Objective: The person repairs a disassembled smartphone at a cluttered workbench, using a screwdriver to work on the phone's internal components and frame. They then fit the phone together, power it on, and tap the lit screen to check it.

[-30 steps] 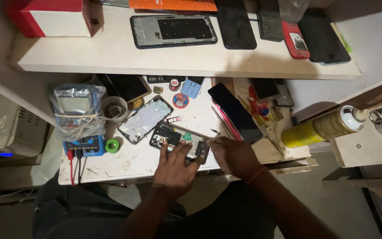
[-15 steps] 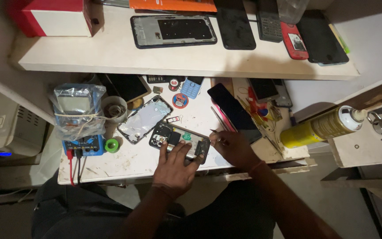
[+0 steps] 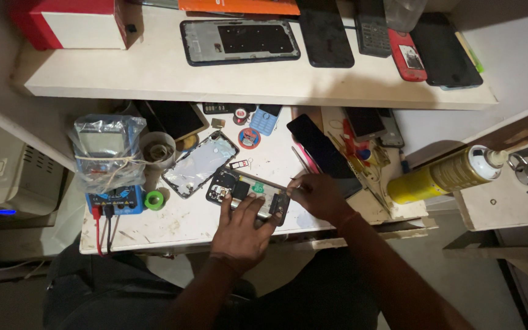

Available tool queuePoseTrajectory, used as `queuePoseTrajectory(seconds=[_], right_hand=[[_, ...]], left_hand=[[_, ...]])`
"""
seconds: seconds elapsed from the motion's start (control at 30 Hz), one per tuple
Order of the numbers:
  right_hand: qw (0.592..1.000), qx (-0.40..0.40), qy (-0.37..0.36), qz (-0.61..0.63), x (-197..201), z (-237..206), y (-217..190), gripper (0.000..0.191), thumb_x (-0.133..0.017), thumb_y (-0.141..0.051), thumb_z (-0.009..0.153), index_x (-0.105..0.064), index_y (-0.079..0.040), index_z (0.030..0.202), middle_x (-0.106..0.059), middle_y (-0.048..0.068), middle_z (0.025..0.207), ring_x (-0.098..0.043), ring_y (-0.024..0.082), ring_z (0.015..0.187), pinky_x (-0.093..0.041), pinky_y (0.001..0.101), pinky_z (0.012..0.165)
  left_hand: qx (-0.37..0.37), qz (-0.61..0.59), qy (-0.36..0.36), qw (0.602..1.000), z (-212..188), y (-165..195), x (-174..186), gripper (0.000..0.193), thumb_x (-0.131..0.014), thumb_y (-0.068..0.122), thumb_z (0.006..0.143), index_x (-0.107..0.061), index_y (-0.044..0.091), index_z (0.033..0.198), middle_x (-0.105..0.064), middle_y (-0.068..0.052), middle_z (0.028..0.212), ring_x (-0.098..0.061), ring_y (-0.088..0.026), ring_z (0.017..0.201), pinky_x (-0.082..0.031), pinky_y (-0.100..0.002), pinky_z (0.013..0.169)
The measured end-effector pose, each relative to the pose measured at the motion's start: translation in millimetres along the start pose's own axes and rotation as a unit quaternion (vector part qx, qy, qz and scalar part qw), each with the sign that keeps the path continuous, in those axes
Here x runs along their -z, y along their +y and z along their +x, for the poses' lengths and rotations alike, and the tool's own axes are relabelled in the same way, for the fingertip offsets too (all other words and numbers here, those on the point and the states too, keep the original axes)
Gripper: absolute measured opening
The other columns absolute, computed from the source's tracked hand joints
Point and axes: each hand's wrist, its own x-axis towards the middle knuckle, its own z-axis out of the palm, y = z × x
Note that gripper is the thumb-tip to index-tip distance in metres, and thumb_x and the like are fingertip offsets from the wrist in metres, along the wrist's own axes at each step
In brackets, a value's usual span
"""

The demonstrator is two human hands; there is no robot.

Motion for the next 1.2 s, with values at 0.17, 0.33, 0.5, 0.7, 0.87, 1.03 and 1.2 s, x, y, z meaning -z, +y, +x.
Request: queuePoseTrajectory(seconds=[0.17, 0.33, 0.5, 0.7, 0.87, 1.03, 1.2], right_hand=[[0.999, 0.041, 0.009, 0.016, 0, 2, -2, 0.019, -0.073, -0.024, 0.088, -0.080, -0.007, 0.093, -0.077, 0.005, 0.082, -0.071, 0.008, 0.071, -0.056, 0.0271, 0.067], [0.999, -0.035, -0.009, -0.024, 1, 2, -6, 0.022, -0.079, -0.027, 0.084, -0.082, -0.007, 0.093, -0.071, 0.008, 0.069, -0.060, 0.015, 0.059, -0.049, 0.0326, 0.059], [0.999, -0.030, -0.008, -0.003, 0, 3, -4, 0.022, -0.079, -0.027, 0.084, -0.081, -0.007, 0.093, -0.072, 0.007, 0.071, -0.062, 0.012, 0.061, -0.051, 0.0314, 0.059], [0.998, -0.043, -0.036, 0.004, 1, 6, 6, 0.021, -0.077, -0.026, 0.087, -0.081, -0.008, 0.095, -0.074, 0.007, 0.073, -0.064, 0.011, 0.063, -0.052, 0.0299, 0.062], [0.992, 0.003, -0.048, 0.115, 3, 9, 7, 0.017, -0.078, -0.019, 0.086, -0.079, -0.004, 0.095, -0.076, 0.009, 0.087, -0.067, 0.013, 0.076, -0.056, 0.0305, 0.069], [0.997, 0.026, -0.049, -0.046, 8, 15, 1, 0.014, -0.080, -0.019, 0.082, -0.079, -0.007, 0.088, -0.077, 0.008, 0.090, -0.075, 0.022, 0.081, -0.058, 0.0342, 0.074], [0.993, 0.089, -0.005, -0.080, 7, 15, -8, 0.011, -0.081, -0.017, 0.075, -0.078, -0.008, 0.083, -0.076, 0.010, 0.087, -0.074, 0.027, 0.081, -0.059, 0.0364, 0.074]], left_hand=[[-0.009, -0.004, 0.004, 1.000, 0, -1, 1, 0.037, -0.062, 0.031, 0.091, -0.069, 0.026, 0.128, -0.054, -0.018, 0.141, -0.043, -0.036, 0.139, -0.017, -0.071, 0.115], [0.004, -0.004, -0.047, 0.999, 3, -2, 3, 0.043, -0.064, 0.031, 0.086, -0.067, 0.026, 0.129, -0.051, -0.020, 0.142, -0.041, -0.037, 0.138, -0.016, -0.072, 0.112], [-0.001, 0.010, -0.027, 1.000, 2, -1, 3, 0.043, -0.063, 0.032, 0.088, -0.065, 0.027, 0.131, -0.050, -0.017, 0.145, -0.040, -0.035, 0.142, -0.016, -0.071, 0.115], [-0.005, 0.004, -0.019, 1.000, 2, -2, 1, 0.042, -0.063, 0.032, 0.088, -0.067, 0.026, 0.129, -0.051, -0.018, 0.143, -0.041, -0.036, 0.140, -0.017, -0.072, 0.114], [-0.011, 0.001, 0.016, 1.000, 0, -2, 2, 0.039, -0.063, 0.031, 0.090, -0.068, 0.026, 0.129, -0.053, -0.016, 0.143, -0.041, -0.034, 0.141, -0.019, -0.071, 0.115], [-0.004, 0.004, -0.003, 1.000, 1, -1, 2, 0.041, -0.065, 0.030, 0.087, -0.068, 0.027, 0.128, -0.052, -0.017, 0.143, -0.041, -0.035, 0.140, -0.018, -0.071, 0.115], [-0.005, 0.000, -0.005, 1.000, 0, -1, 3, 0.042, -0.065, 0.031, 0.086, -0.068, 0.027, 0.128, -0.052, -0.017, 0.142, -0.041, -0.035, 0.140, -0.018, -0.071, 0.115]])
